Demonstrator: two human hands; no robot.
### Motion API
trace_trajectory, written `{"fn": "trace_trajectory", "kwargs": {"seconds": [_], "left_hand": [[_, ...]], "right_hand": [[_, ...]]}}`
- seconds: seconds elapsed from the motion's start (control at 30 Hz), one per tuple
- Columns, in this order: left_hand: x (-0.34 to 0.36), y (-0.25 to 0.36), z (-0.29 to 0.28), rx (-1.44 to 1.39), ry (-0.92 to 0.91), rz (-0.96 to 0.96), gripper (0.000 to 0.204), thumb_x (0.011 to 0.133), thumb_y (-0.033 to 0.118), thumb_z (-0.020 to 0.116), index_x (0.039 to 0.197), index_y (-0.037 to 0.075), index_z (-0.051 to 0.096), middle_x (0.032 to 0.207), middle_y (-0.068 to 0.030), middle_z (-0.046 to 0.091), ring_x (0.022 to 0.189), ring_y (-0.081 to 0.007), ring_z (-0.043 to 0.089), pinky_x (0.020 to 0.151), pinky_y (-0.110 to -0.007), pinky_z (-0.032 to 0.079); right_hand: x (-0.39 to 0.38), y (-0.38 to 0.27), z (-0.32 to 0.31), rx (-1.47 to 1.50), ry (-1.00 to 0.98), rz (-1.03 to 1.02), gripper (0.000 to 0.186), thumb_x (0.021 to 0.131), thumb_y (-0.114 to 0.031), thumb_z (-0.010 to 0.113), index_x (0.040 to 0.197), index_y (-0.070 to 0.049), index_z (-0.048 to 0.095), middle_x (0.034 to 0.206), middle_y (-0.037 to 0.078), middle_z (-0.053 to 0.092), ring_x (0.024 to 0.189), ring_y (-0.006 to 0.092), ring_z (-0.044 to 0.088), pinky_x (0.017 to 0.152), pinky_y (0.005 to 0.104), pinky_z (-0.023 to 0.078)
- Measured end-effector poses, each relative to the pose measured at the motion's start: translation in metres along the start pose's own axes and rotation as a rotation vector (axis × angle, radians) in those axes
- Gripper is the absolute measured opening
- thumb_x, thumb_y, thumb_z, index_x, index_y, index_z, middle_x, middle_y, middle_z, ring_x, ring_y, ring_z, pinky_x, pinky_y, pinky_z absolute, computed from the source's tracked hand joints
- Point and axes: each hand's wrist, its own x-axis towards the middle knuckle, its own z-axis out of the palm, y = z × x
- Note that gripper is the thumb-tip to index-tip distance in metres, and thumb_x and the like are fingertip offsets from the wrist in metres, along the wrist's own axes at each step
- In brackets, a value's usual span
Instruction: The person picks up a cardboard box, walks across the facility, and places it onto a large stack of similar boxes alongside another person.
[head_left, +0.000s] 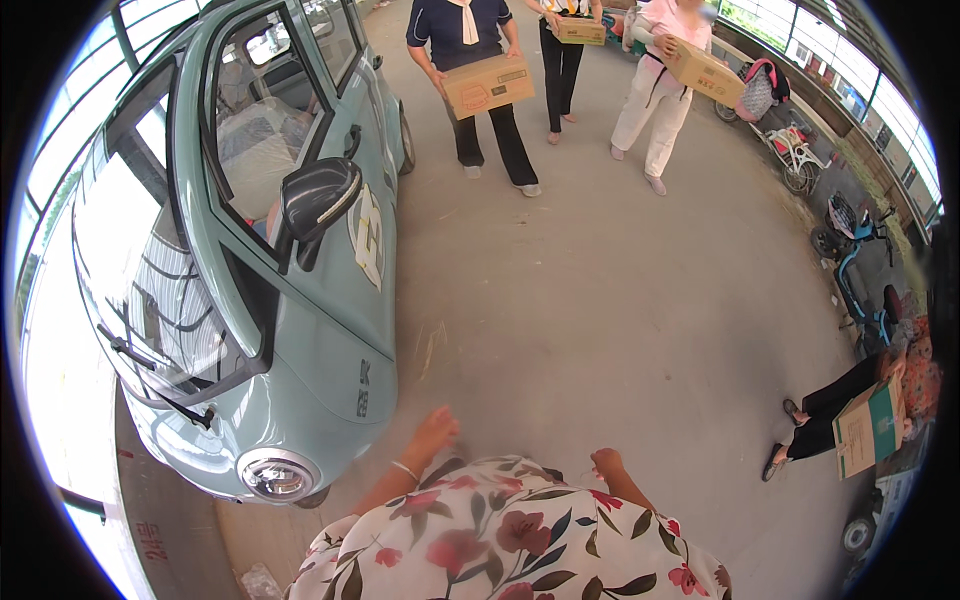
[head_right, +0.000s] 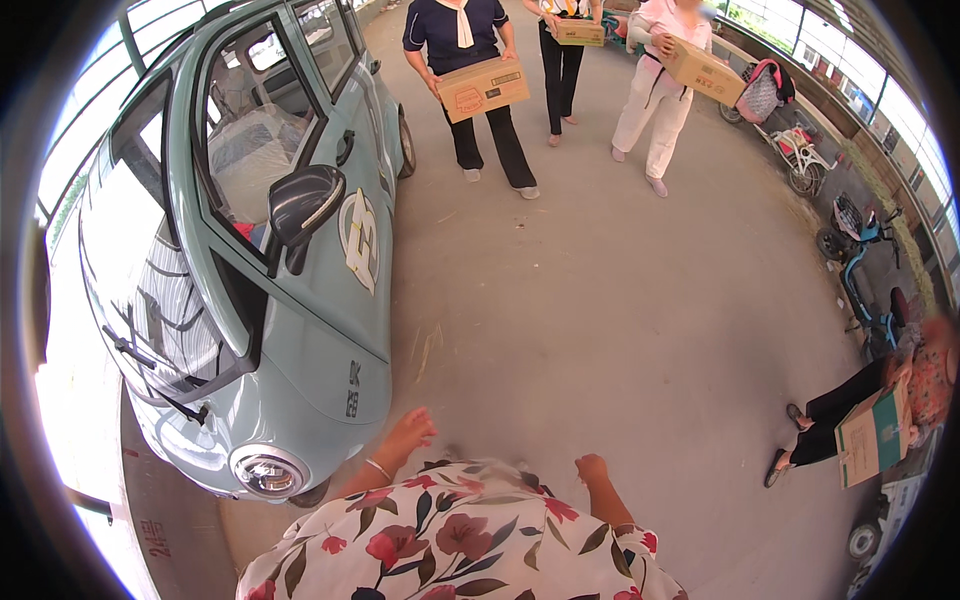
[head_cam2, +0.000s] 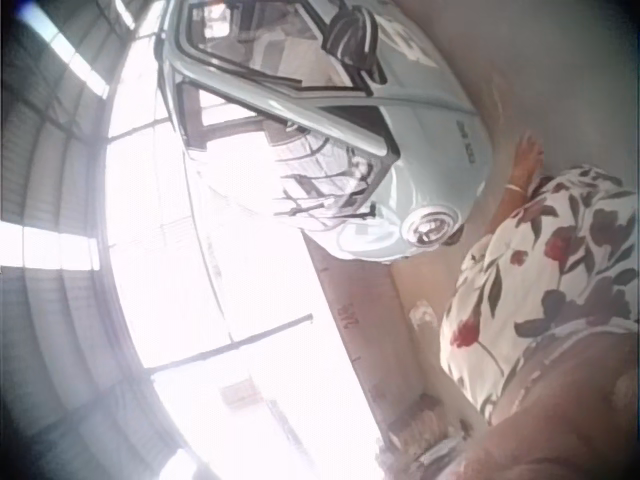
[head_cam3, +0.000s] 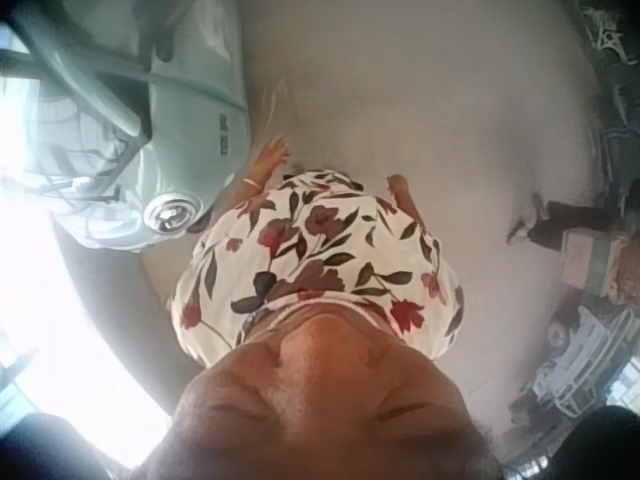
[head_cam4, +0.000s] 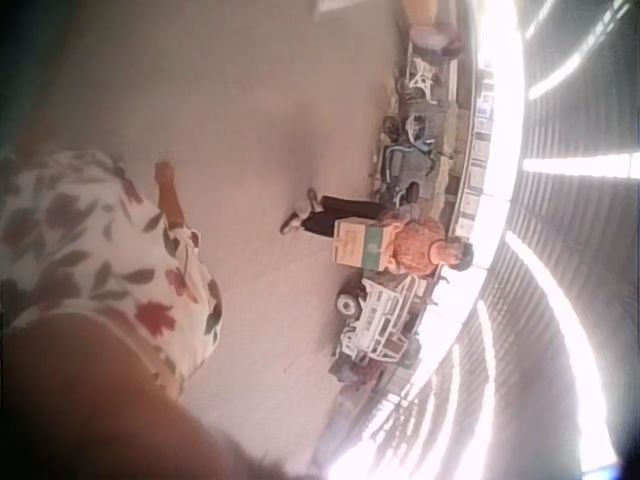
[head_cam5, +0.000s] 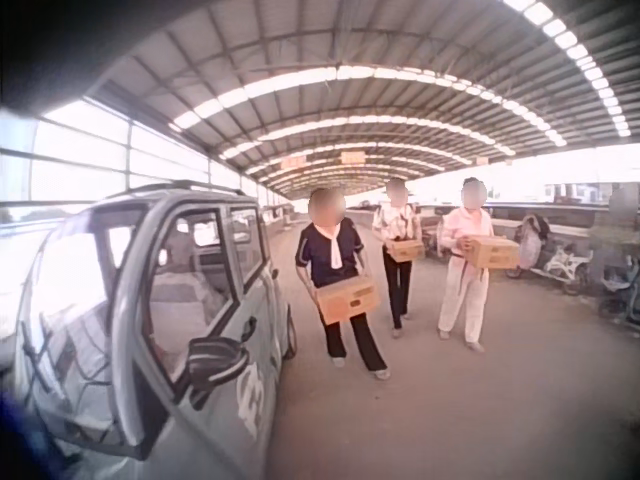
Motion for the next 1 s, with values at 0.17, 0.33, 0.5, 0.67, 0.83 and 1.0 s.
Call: {"fn": "trace_trajectory", "kwargs": {"seconds": [0.17,0.33,0.5,0.67,0.83,1.0], "left_hand": [[0.019,-0.009,-0.004,-0.104,-0.032,-0.008,0.055,0.078,0.021,0.054,0.123,0.001,0.03,0.11,-0.0116,0.045,0.086,-0.0174,0.053,0.066,-0.029,0.045],[0.04,0.02,0.008,-0.086,-0.075,0.026,0.054,0.078,0.021,0.054,0.123,0.001,0.031,0.107,-0.0102,0.047,0.084,-0.0156,0.052,0.066,-0.028,0.044],[0.079,0.054,0.009,0.066,-0.159,0.069,0.054,0.079,0.022,0.053,0.124,0.002,0.03,0.106,-0.0095,0.047,0.081,-0.0137,0.052,0.066,-0.028,0.044],[0.107,0.06,-0.007,-0.015,-0.172,0.097,0.053,0.08,0.02,0.052,0.125,0.004,0.029,0.113,-0.0106,0.045,0.082,-0.0141,0.053,0.066,-0.028,0.044],[0.111,0.068,-0.033,-0.071,-0.149,0.015,0.052,0.081,0.021,0.05,0.125,0.004,0.029,0.118,-0.0117,0.042,0.084,-0.015,0.053,0.067,-0.028,0.044],[0.127,0.071,-0.054,-0.038,-0.148,-0.012,0.053,0.081,0.023,0.049,0.126,0.005,0.029,0.12,-0.0124,0.041,0.085,-0.0155,0.053,0.067,-0.028,0.044]], "right_hand": [[-0.032,-0.032,-0.016,-0.127,-0.141,-0.081,0.018,0.073,-0.016,0.048,0.063,-0.002,0.054,0.055,0.009,0.056,0.041,0.0212,0.053,0.046,0.0332,0.046],[-0.036,-0.033,-0.026,-0.276,-0.07,-0.222,0.016,0.073,-0.016,0.049,0.068,-0.001,0.054,0.054,0.01,0.055,0.04,0.0204,0.052,0.042,0.0324,0.045],[-0.028,-0.041,-0.057,-0.683,0.113,-0.528,0.014,0.073,-0.015,0.049,0.071,-0.002,0.054,0.054,0.01,0.053,0.044,0.0209,0.052,0.039,0.0332,0.042],[-0.015,-0.077,-0.059,-0.043,0.076,-0.091,0.015,0.073,-0.017,0.049,0.069,-0.002,0.053,0.054,0.01,0.053,0.043,0.0212,0.052,0.038,0.0327,0.042],[0.009,-0.122,-0.058,0.022,0.011,-0.028,0.017,0.064,-0.018,0.057,0.069,-0.003,0.051,0.063,0.011,0.053,0.056,0.0252,0.054,0.049,0.0351,0.044],[0.014,-0.193,-0.06,0.28,-0.001,0.397,0.017,0.062,-0.014,0.06,0.069,-0.003,0.049,0.064,0.007,0.051,0.06,0.0189,0.059,0.046,0.0285,0.045]]}}
